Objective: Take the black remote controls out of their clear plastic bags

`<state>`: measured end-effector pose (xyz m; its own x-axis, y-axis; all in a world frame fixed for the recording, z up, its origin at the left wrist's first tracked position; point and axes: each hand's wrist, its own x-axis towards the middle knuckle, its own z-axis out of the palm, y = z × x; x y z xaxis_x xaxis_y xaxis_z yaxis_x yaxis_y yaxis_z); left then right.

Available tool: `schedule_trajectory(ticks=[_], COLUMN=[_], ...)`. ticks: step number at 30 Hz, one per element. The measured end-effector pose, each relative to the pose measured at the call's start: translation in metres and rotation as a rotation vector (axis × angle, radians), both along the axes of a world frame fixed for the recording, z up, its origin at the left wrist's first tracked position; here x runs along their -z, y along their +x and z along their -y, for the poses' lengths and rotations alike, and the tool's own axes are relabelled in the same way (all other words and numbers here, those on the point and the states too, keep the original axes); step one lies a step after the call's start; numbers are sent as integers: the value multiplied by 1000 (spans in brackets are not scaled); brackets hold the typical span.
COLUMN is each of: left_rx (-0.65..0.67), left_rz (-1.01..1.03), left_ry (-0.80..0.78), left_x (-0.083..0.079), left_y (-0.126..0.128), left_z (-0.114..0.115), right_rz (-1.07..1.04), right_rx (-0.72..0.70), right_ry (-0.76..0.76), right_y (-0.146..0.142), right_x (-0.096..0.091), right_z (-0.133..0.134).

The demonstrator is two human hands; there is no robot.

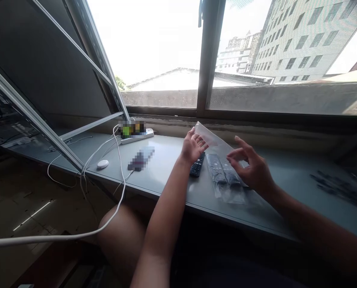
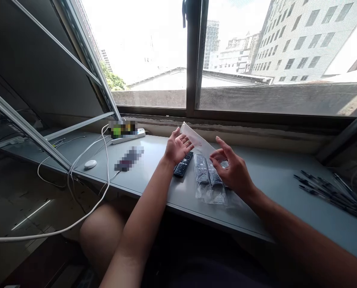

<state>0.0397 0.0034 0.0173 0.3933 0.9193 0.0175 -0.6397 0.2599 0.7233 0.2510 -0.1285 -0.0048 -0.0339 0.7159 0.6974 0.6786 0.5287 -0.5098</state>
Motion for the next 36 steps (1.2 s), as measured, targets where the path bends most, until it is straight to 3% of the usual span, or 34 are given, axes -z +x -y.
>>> schedule_trajectory(ticks=[3, 8, 11, 14, 19, 26, 31, 36], left_rx=[164, 394, 463, 425, 255, 382, 231, 129], left_rz=[-100, -232, -308, -320, -304, -333, -260, -211], left_ry=[60, 169, 230, 237, 204, 218, 234, 234], left_x=[2, 9, 13, 16, 19, 24, 24, 30], left_y=[5, 8, 8, 8, 10, 9, 11, 13], left_z=[6, 9, 8, 6, 1, 5, 3, -6], right_rz=[69, 191, 209, 234, 237, 228, 208, 228], right_rx=[61, -30, -39, -53, -31, 1, 63, 3], right_ry=[52, 97, 136, 232, 301, 280, 280, 278], right_y=[2, 4, 6, 8, 10, 9, 6, 5], right_x=[1, -2, -1, 2, 6, 6, 5, 6], right_z=[0, -1, -3, -6, -10, -9, -8, -8])
